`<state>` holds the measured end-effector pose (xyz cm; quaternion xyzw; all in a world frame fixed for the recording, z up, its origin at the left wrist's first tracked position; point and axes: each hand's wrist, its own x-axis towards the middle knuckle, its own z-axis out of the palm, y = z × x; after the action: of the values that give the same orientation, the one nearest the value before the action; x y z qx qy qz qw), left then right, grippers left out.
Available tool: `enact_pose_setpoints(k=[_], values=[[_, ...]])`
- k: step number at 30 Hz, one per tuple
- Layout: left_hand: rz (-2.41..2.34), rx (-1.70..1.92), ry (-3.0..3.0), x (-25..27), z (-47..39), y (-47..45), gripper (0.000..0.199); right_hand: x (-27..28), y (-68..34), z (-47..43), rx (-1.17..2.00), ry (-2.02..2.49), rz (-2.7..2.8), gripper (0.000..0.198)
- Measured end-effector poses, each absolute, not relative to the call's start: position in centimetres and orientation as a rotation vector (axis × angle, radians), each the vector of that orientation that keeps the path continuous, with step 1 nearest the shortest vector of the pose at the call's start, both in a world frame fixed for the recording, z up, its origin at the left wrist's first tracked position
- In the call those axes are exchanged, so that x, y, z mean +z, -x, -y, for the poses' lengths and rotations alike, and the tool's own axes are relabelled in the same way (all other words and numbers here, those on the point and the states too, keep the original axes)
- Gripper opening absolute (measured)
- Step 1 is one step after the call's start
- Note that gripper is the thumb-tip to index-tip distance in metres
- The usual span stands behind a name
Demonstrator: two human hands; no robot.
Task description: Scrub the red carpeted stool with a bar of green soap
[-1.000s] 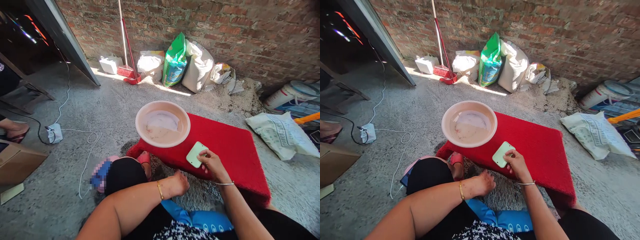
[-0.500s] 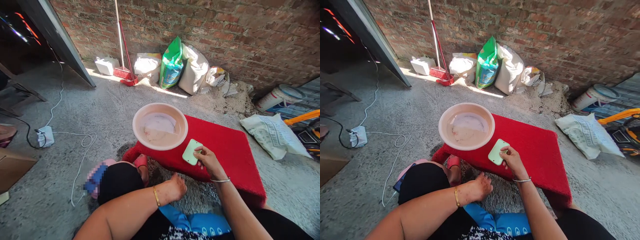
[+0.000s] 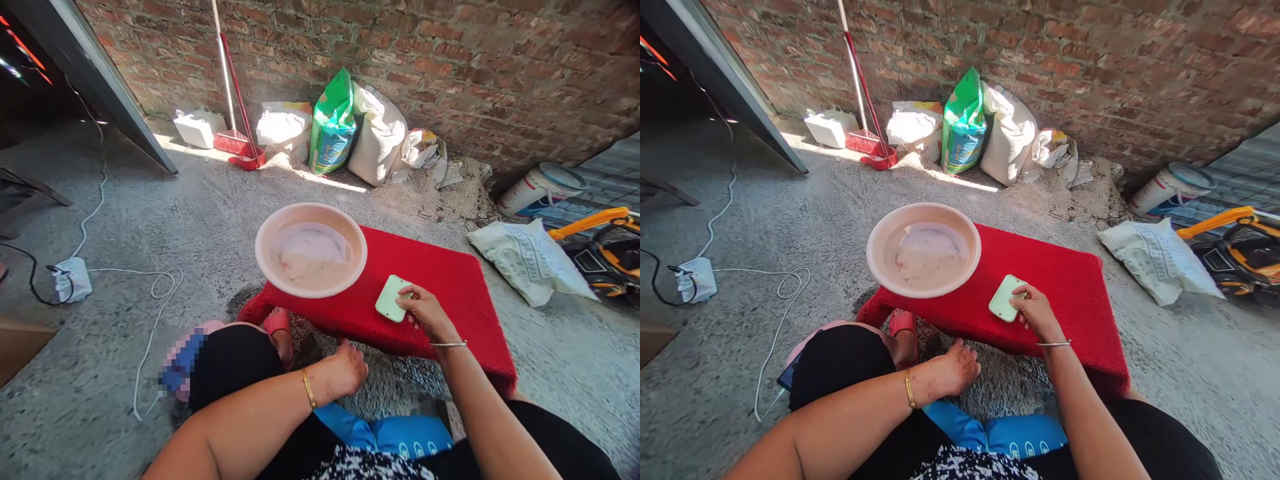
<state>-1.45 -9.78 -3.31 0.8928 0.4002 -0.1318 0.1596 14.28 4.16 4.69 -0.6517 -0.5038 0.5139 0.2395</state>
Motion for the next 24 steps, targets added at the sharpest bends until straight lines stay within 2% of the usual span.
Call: enact_pose_setpoints(k=[4, 15, 19, 24], values=[[-1.142, -0.356, -2.557, -3.4, 10.1, 1.6, 0.025, 5.6, -17.0, -3.3, 1.309, 1.776, 1.354, 0.036], [-1.168, -0.361, -2.492, -2.6, 9.7, 2.4, 0.023, 4.0, -7.3, -3.8, 1.583, 1.496, 1.504, 0.029], [-1.060, -0.334, -2.364, -2.4, 9.5, 3.1, 0.025, 2.9, -6.9, -3.9, 1.609, 1.522, 1.493, 0.027], [-1.146, -0.350, -2.247, -3.7, 8.7, 3.3, 0.026, 2.6, -6.4, -3.3, 1.648, 1.485, 1.425, 0.026]])
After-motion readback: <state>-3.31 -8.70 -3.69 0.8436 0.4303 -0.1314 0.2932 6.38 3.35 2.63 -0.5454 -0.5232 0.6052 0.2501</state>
